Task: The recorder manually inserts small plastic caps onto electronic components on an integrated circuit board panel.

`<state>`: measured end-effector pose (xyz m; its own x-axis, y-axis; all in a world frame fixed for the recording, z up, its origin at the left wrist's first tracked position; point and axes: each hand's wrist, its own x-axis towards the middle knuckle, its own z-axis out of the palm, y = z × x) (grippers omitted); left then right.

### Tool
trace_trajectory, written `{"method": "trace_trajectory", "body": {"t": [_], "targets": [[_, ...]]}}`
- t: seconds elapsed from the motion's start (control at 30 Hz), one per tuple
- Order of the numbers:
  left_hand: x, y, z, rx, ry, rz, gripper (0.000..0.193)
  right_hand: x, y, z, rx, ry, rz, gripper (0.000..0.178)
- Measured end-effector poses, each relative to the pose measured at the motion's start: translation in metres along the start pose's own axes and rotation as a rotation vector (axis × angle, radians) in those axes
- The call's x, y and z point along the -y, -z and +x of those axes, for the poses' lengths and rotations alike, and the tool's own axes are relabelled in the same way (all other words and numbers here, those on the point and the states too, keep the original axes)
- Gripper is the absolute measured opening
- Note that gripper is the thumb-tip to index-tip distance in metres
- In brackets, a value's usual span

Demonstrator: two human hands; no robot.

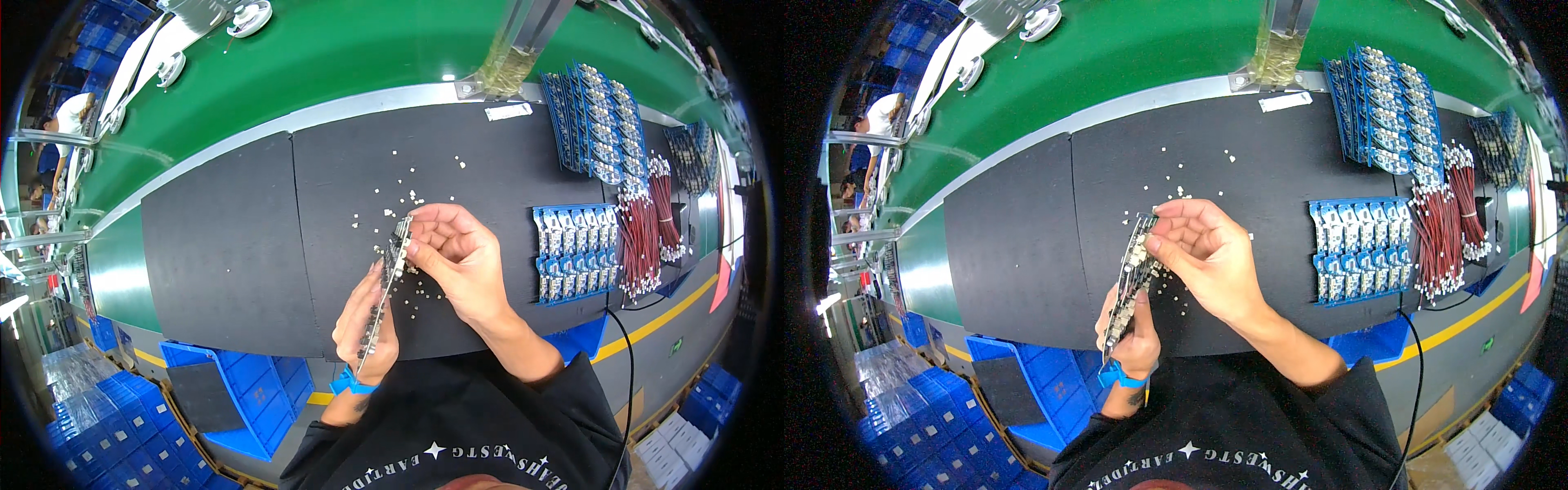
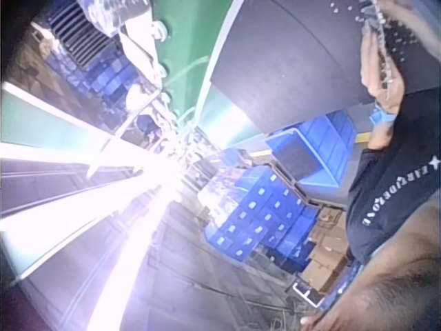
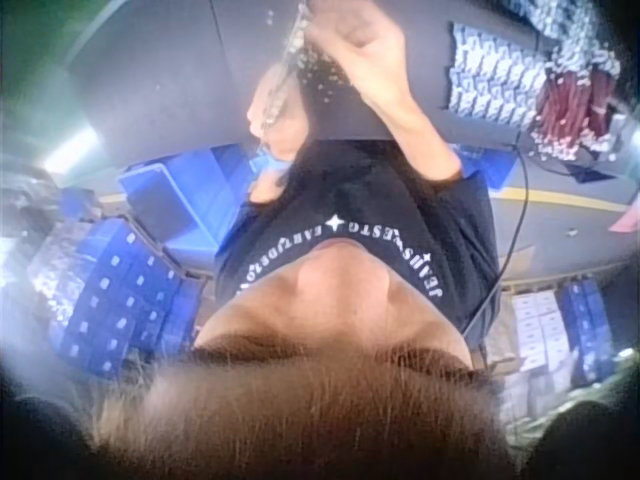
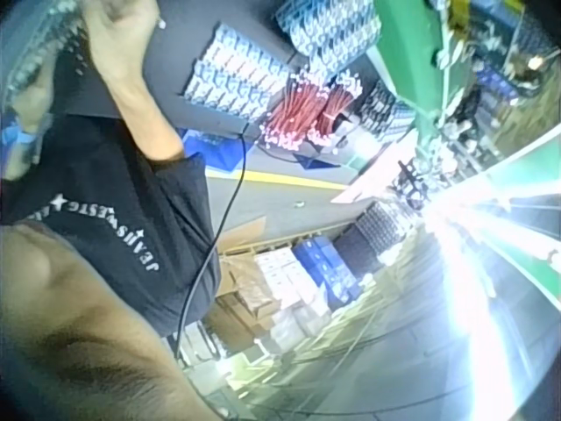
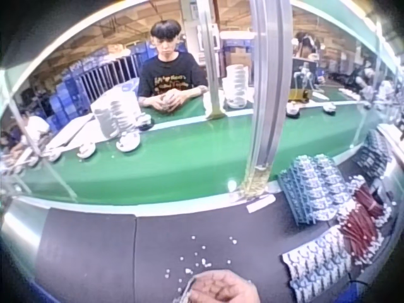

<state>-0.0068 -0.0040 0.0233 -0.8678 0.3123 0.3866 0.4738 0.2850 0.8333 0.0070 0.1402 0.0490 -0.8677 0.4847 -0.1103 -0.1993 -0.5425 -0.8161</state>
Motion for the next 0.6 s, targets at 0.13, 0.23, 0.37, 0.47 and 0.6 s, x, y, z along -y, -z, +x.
{"method": "trace_trajectory", "body": {"t": [0.13, 0.23, 0.37, 0.47, 0.6], "targets": [[0.0000, -0.0002, 0.0017, -0.015, -0.008, -0.004, 0.015, 0.0057, 0.0026, 0.0001, 0.042, -0.075, -0.025, 0.027], [0.0016, -0.0002, 0.0042, -0.022, -0.030, 0.025, 0.015, 0.0060, 0.0025, -0.0035, 0.040, -0.081, -0.071, 0.024], [0.0039, -0.0023, 0.0040, -0.035, -0.079, 0.031, 0.015, 0.0060, 0.0022, -0.0063, 0.002, -0.048, -0.042, 0.023], [0.0010, -0.0002, 0.0029, -0.017, -0.045, 0.025, 0.015, 0.0041, 0.0025, -0.0052, -0.017, -0.024, -0.050, 0.022], [0.0005, 0.0002, 0.0014, 0.008, -0.017, 0.010, 0.016, 0.0052, -0.0008, -0.0023, -0.012, -0.023, -0.039, 0.021]]}}
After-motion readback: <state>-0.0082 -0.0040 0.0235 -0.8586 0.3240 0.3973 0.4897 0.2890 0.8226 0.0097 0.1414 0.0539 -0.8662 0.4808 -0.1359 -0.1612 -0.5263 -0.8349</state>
